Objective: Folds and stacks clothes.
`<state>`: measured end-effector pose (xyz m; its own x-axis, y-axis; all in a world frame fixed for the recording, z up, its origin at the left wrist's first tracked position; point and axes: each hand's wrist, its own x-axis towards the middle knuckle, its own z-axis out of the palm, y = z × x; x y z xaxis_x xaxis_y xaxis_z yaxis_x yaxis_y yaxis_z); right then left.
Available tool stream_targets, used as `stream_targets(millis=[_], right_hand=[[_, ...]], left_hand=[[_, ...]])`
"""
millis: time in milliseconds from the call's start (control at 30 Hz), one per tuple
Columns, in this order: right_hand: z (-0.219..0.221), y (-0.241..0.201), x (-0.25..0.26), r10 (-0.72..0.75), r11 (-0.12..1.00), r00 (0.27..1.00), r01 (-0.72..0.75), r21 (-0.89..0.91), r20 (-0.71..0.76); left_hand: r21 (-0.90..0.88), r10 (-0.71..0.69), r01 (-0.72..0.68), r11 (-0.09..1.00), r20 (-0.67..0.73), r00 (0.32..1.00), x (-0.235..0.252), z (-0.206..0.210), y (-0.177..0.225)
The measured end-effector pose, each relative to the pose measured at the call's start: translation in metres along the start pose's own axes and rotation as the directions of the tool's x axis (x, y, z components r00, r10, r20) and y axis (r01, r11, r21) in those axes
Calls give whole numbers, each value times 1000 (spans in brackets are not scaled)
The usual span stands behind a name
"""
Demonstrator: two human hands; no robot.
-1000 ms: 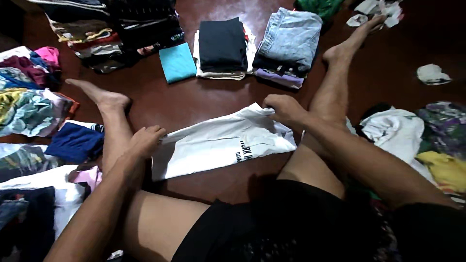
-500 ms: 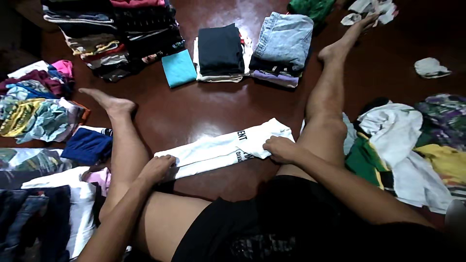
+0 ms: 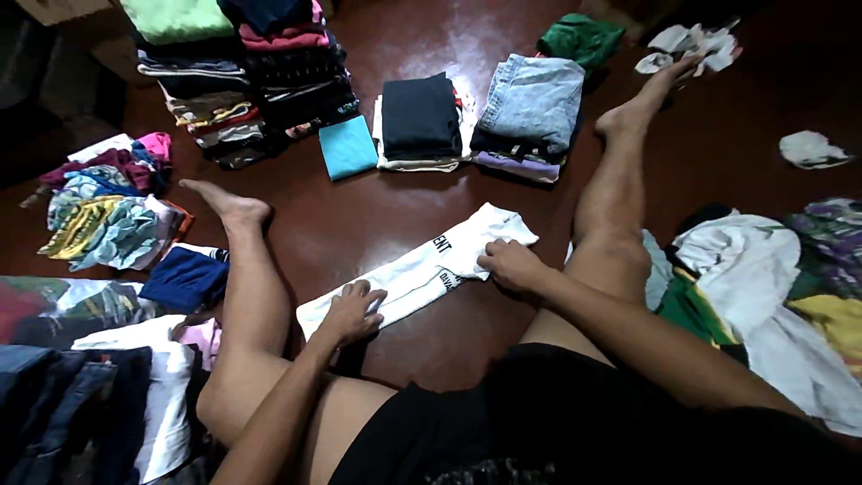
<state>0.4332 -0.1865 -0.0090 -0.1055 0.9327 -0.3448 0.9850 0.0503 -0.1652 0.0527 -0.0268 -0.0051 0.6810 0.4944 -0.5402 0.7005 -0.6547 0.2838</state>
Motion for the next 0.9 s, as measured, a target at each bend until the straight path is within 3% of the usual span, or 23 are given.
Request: stream_targets(millis=[100,167,300,367,433,533,600,667,800,900], right_hand=[[-8,6,7,-99,995,992,100,2,-73],[-2,7,3,-133,989,985,140,50,-111],[7,3,-6,-154,972,988,154,178,-18],[-2,6,-11,-60,950,996,75,303,-61],[-11,11,-19,155,908,974,-75,413,-165],[-16,21,-27,465,777,883,-367,512,-72],[-7,30,-23,492,723,868,-446,528,59],[0,27,-16,497,694,861,-471,544,112],[-1,12,-1,585,640,805,-534,552,101],[-1,19,-1,546,614,832,-479,628,100]], left_hand=[[-47,-111,111,993,-1,994,-3,-8,7],[-19,-123,122,992,-43,991,-10,-15,32],[-33,104,-110,993,-146,984,11,-2,111],[-12,219,-224,975,-163,962,39,15,139],[3,245,-250,968,-205,948,64,40,152],[-15,219,-233,972,-290,932,71,62,159],[-24,200,-240,970,-480,854,65,59,163],[-42,167,-230,972,-565,808,64,44,167],[-100,71,-130,986,-455,888,89,38,172],[-126,-16,-33,991,-366,931,98,40,179]])
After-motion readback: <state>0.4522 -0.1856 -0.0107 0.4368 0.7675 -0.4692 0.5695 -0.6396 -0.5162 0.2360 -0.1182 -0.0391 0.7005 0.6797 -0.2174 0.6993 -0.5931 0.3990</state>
